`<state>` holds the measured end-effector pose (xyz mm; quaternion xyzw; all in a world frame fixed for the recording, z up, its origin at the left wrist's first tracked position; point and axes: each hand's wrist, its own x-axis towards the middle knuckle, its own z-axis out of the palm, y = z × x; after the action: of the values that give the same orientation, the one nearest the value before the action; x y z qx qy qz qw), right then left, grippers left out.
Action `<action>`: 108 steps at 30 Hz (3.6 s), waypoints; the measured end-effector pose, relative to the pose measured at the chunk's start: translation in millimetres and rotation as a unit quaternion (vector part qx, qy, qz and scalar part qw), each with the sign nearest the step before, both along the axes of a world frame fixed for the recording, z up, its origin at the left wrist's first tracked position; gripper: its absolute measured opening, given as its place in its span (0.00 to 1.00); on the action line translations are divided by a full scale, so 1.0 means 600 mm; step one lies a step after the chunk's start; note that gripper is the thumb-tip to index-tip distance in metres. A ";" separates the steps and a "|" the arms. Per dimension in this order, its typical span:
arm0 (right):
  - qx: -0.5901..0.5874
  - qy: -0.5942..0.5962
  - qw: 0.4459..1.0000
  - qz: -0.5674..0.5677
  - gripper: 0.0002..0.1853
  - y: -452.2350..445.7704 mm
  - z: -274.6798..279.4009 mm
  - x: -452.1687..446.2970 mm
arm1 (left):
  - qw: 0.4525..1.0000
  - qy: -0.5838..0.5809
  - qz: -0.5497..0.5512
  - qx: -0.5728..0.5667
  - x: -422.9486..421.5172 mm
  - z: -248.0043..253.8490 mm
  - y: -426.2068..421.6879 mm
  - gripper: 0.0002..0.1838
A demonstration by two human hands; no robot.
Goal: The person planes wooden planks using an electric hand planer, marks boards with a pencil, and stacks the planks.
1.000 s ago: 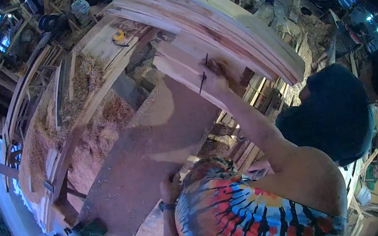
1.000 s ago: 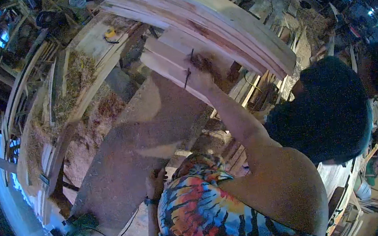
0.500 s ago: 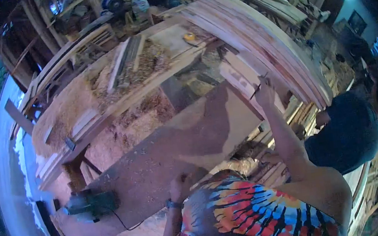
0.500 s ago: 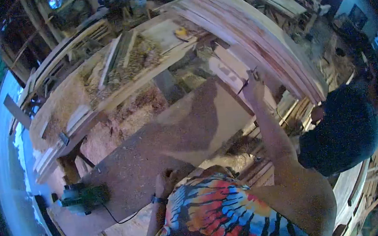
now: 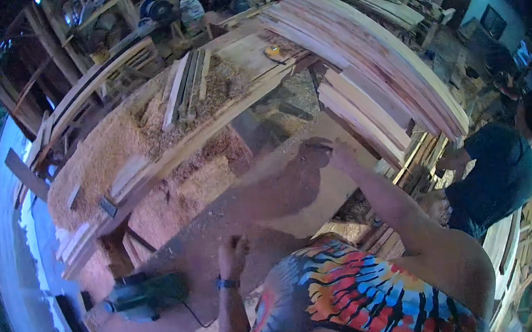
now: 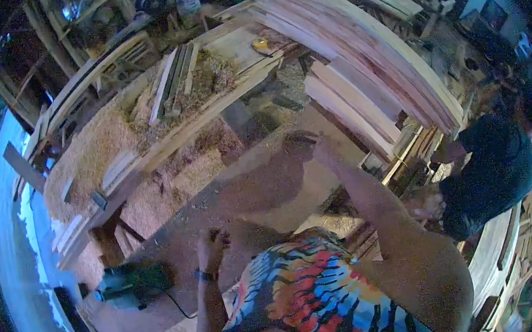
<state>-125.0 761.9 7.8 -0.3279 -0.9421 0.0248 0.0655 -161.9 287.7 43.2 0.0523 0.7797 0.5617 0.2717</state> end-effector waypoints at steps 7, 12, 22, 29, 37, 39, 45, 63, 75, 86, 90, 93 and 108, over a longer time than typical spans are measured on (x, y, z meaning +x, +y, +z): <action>-0.241 0.078 0.966 0.057 0.18 -0.101 -0.013 0.133 | 0.950 0.305 -0.067 -0.019 -0.304 0.087 0.079 0.16; -0.284 0.063 0.944 -0.157 0.14 -0.187 -0.050 0.367 | 0.828 0.536 -0.122 -0.114 -0.461 0.091 0.272 0.16; -0.424 -0.206 0.725 -0.502 0.17 -0.566 -0.115 0.926 | 0.723 0.623 -0.115 -0.275 -0.528 0.048 0.267 0.17; -0.444 -0.152 0.740 -0.482 0.17 -0.535 -0.123 0.871 | 0.669 0.671 -0.099 -0.304 -0.550 0.047 0.219 0.18; -0.455 -0.125 0.841 -0.265 0.17 -0.298 -0.221 0.663 | 0.588 0.728 -0.065 -0.345 -0.575 0.051 0.129 0.18; -0.460 -0.140 0.847 -0.227 0.17 -0.255 -0.236 0.638 | 0.552 0.754 -0.062 -0.350 -0.577 0.053 0.103 0.18; -0.463 -0.192 0.858 -0.117 0.17 -0.136 -0.382 0.605 | 0.363 0.851 -0.064 -0.374 -0.563 0.079 0.012 0.19; -0.474 -0.268 0.838 0.005 0.17 0.168 -0.225 0.445 | 0.797 -0.027 0.396 0.455 -0.063 0.122 0.006 0.13; -0.419 -0.348 0.809 0.219 0.17 0.101 -0.192 0.184 | 0.748 0.105 0.501 0.423 0.164 0.201 -0.079 0.17; -0.389 -0.415 0.765 0.302 0.17 -0.067 -0.167 0.123 | 0.664 0.178 0.681 0.254 0.277 0.136 -0.260 0.37; -0.372 -0.437 0.761 0.302 0.17 -0.132 -0.153 0.123 | 0.635 0.248 0.722 -0.118 0.265 0.062 -0.371 0.39; -0.355 -0.455 0.758 0.303 0.18 -0.183 -0.127 0.126 | 0.591 0.140 0.702 -0.372 0.249 -0.001 -0.454 0.41; -0.212 -0.278 0.810 0.471 0.16 -0.582 0.227 -0.065 | 0.669 -0.058 0.737 0.074 0.307 -0.069 -0.507 0.30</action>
<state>-163.9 412.7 144.0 0.1573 -0.9304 0.1590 -0.2903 22.3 -16.7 1.7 -0.5523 0.5028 0.6369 -0.1912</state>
